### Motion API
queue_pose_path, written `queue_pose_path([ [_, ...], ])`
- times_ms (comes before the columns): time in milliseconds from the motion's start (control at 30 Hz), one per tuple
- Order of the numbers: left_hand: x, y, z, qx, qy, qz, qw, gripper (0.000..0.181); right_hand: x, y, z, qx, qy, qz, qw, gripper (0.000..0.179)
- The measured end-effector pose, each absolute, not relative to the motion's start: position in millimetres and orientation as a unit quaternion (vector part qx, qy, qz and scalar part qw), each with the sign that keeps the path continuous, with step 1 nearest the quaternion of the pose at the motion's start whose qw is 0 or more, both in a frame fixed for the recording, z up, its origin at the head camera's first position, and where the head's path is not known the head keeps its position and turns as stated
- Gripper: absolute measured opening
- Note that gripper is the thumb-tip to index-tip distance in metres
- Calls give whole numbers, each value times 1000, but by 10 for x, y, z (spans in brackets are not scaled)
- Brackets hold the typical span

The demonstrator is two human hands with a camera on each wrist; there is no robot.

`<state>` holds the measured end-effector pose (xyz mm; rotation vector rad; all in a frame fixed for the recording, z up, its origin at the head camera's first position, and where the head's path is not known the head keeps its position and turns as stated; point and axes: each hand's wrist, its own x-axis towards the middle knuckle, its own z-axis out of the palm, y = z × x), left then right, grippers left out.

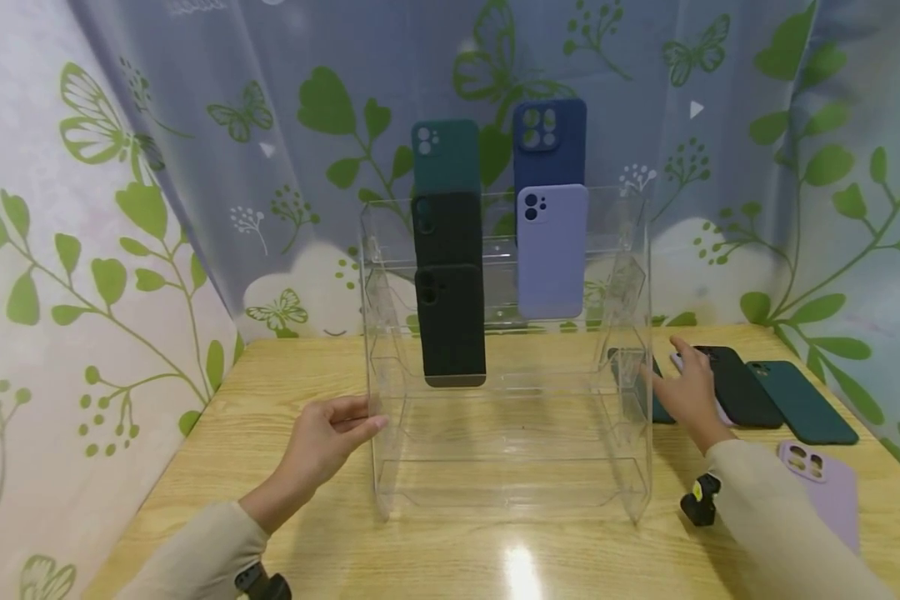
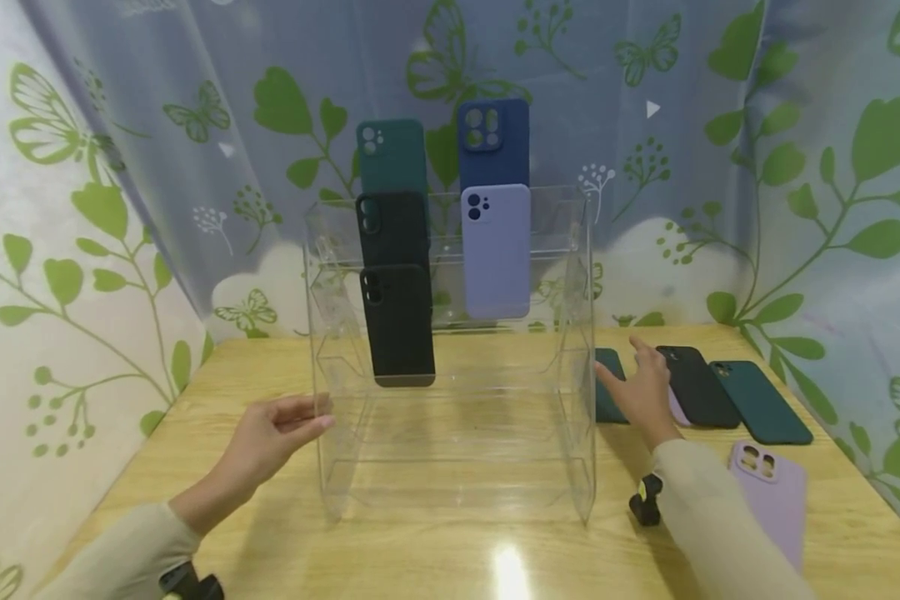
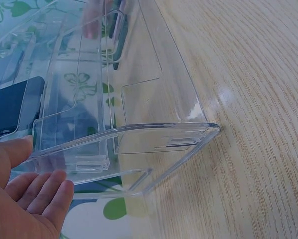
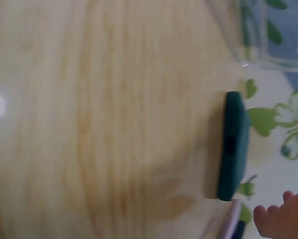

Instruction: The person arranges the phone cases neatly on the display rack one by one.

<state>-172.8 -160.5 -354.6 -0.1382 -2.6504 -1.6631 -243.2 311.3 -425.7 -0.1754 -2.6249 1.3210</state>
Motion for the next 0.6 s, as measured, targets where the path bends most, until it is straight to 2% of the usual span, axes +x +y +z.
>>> queue_pose_path([
  [267,-1726,-1597,-3542,-48,-845,-532,6,44,-2589,3146,-4397,-51,-905,422,17,92],
  [367,-1720,-1600,-3537,-47,-846,-531,6,45,-2618,3164,-4451,-44,-909,414,6,97],
  [600,-1736,-1611,-3555,-38,-849,-528,0,43,-2620,3217,-4501,-27,-927,373,8,92],
])
